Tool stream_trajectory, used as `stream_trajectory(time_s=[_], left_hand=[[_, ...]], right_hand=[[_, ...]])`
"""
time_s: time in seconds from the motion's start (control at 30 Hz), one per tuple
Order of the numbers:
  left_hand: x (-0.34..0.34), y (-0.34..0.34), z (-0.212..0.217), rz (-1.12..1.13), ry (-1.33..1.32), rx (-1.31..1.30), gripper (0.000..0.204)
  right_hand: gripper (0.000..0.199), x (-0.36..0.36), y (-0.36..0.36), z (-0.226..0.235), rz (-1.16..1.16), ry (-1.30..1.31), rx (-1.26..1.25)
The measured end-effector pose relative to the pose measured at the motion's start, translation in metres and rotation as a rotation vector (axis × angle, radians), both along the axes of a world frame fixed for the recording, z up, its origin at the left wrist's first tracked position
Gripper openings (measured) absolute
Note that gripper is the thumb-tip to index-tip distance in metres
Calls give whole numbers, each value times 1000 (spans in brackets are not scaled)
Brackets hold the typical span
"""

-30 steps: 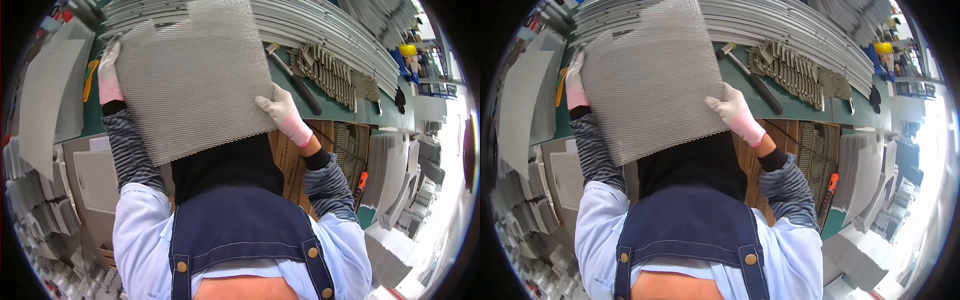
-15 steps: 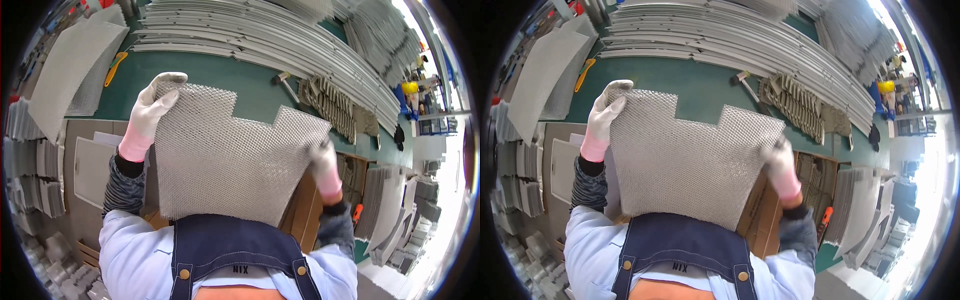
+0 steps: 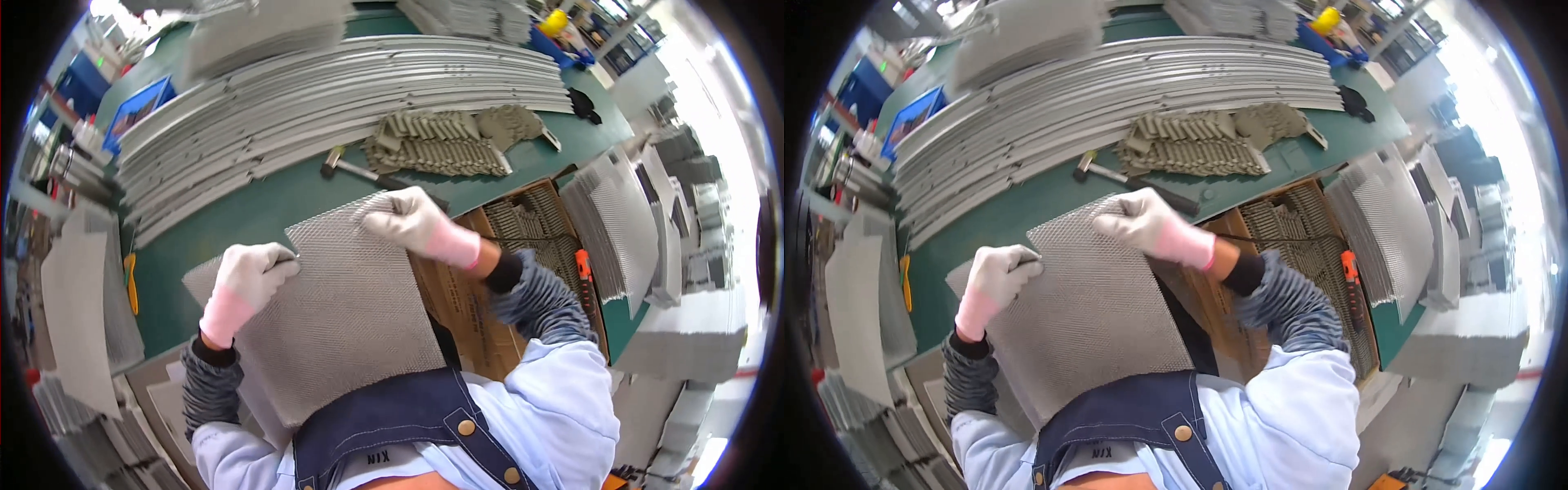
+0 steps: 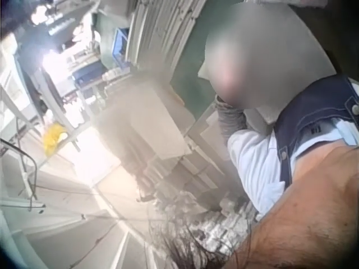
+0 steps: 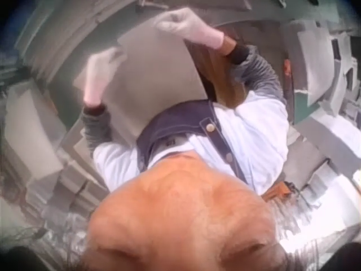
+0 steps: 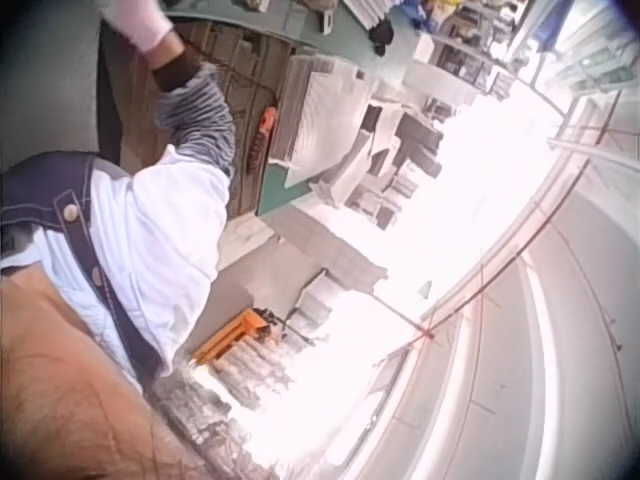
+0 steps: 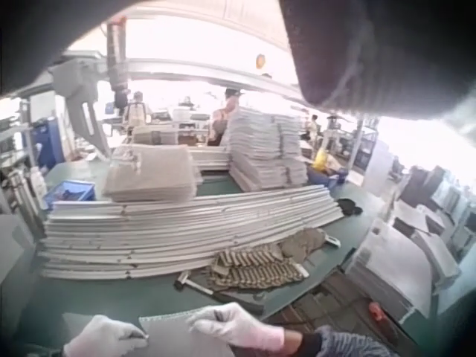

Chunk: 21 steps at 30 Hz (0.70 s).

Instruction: Assembling industrial air filters by fitting aluminum frames onto metal mesh and securing them with tools.

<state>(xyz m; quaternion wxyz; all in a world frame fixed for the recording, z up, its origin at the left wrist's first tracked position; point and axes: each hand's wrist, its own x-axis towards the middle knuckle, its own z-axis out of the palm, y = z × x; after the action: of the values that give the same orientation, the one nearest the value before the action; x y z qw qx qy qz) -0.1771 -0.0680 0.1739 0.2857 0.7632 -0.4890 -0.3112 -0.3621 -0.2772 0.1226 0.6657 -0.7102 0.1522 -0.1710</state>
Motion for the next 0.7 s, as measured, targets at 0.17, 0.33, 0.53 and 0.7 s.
stream_trajectory(time_s=[0.17,0.33,0.53,0.7], left_hand=[[2,-8,-36,-10,-243,-217,16],[4,-22,-43,-48,-356,-278,16],[12,-19,-50,0,-281,-191,16],[9,-15,-58,-23,-316,-258,16]], right_hand=[[66,-6,-185,29,-324,784,-835],[49,-1,-260,3,-252,1073,-529],[62,-7,-269,-1,-256,1033,-265],[51,-18,-287,-29,-319,941,-268]])
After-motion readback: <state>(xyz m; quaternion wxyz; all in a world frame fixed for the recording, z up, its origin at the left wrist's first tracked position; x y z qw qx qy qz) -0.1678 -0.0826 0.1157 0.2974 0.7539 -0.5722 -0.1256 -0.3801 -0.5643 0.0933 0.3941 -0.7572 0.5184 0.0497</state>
